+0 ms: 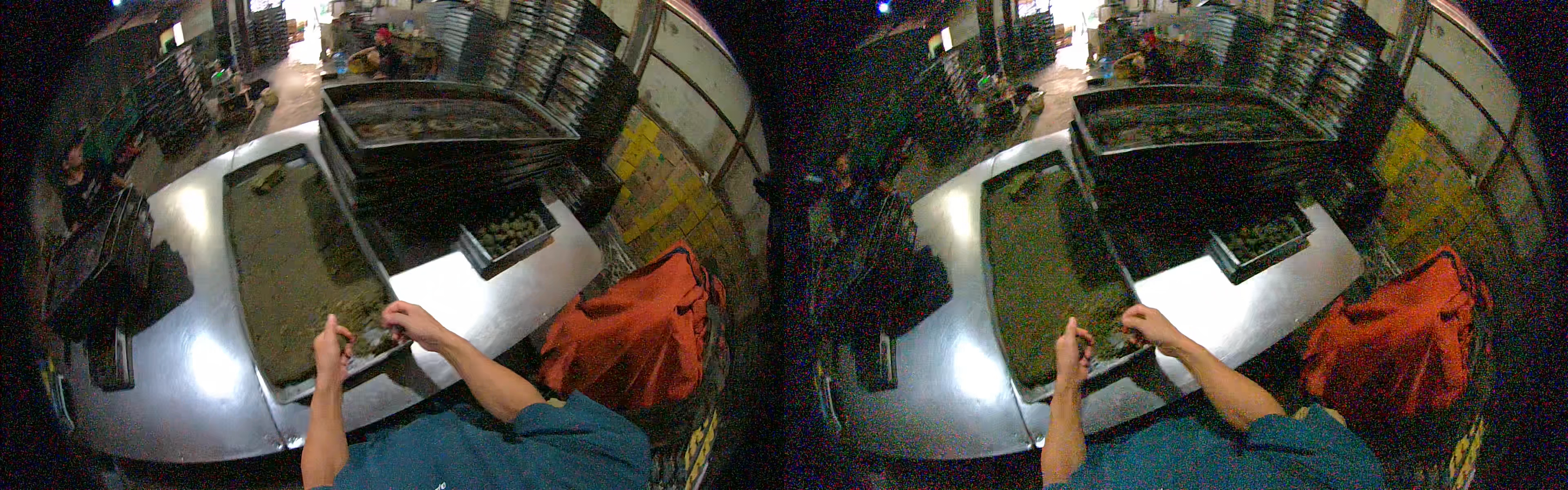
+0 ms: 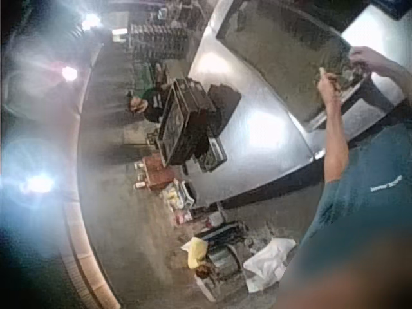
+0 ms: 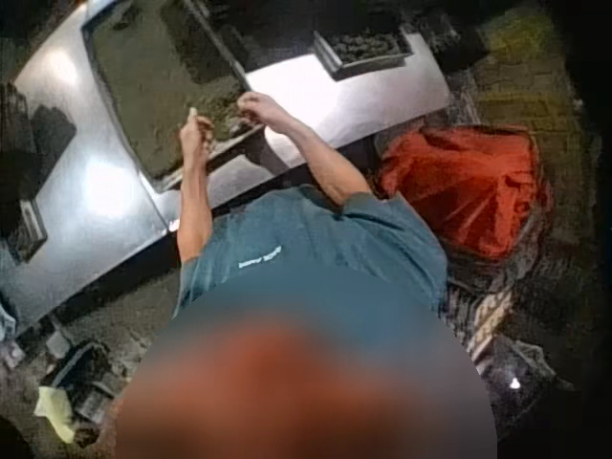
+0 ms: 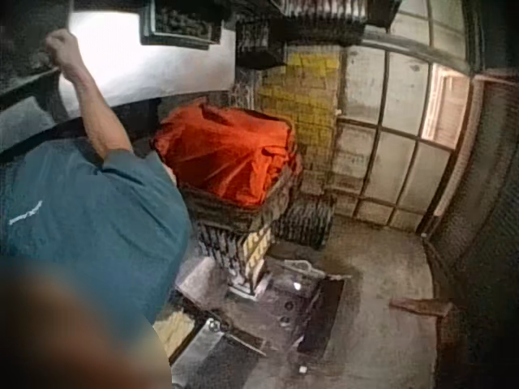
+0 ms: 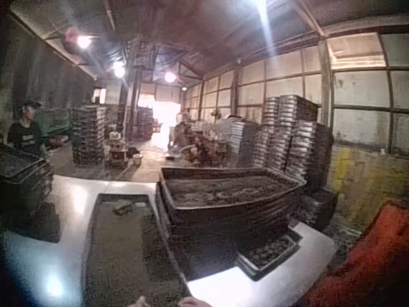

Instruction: The person repeatedly takes portions of green dough from a tray, rolls them into balls by hand, and places them into a smaller container. The person also briefly handles a large mass of yellow dough on a separate table.

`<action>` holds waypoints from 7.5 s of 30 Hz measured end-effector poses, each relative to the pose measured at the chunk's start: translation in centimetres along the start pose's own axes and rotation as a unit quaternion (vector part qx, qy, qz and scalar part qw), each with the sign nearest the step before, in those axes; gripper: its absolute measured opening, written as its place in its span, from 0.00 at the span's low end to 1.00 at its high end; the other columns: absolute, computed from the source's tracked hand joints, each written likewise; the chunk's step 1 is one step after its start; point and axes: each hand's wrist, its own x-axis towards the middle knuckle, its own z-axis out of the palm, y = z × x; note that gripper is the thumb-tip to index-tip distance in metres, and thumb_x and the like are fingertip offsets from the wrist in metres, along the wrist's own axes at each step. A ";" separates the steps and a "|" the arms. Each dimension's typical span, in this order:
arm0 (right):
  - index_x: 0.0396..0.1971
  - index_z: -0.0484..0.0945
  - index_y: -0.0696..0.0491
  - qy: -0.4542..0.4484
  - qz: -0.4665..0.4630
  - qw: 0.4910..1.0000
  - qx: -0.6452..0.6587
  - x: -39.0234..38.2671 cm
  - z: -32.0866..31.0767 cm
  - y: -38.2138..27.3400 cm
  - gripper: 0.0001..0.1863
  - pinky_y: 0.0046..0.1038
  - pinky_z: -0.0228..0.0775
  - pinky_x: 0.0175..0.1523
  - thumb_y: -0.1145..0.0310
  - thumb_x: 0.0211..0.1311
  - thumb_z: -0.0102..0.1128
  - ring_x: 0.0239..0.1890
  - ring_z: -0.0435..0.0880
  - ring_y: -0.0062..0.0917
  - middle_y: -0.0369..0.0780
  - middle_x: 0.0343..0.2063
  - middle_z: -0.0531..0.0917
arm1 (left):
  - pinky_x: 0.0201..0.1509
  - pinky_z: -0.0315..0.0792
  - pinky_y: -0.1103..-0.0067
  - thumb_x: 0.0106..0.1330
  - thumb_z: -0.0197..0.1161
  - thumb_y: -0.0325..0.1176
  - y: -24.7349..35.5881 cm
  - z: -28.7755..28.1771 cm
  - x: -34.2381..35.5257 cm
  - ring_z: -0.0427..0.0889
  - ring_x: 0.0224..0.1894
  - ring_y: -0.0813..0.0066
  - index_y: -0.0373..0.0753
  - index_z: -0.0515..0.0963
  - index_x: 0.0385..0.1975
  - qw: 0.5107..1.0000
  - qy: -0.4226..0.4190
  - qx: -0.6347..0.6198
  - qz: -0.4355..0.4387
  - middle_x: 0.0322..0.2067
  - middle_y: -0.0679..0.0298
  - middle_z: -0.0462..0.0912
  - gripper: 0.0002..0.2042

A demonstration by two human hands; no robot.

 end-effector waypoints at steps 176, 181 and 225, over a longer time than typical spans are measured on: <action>0.47 0.74 0.56 0.366 -0.108 0.750 -0.540 -1.4 -31.1 -15.9 0.25 0.40 0.70 0.45 0.49 0.63 0.48 0.42 0.78 0.49 0.55 0.37 0.80 | 0.41 0.72 0.66 0.61 0.53 0.45 0.1 32.6 7.0 0.80 0.37 0.52 0.33 0.79 0.33 0.907 -0.074 0.304 0.283 0.33 0.49 0.81 0.19; 0.41 0.76 0.58 -0.006 -0.256 0.962 -0.096 -0.4 -21.4 -14.7 0.14 0.18 0.66 0.23 0.63 0.65 0.54 0.21 0.75 0.18 0.40 0.30 0.80 | 0.35 0.79 0.78 0.68 0.52 0.38 0.3 19.4 -3.0 0.80 0.45 0.69 0.31 0.63 0.60 0.949 0.005 0.008 0.314 0.55 0.53 0.72 0.24; 0.58 0.66 0.53 -0.851 -0.273 0.066 -0.445 -117.4 74.4 84.8 0.34 0.33 0.67 0.55 0.48 0.58 0.60 0.54 0.72 0.35 0.47 0.54 0.72 | 0.61 0.59 0.58 0.61 0.56 0.52 -85.0 -13.5 -129.1 0.67 0.57 0.50 0.40 0.71 0.54 0.299 0.816 -0.016 -0.494 0.52 0.48 0.72 0.27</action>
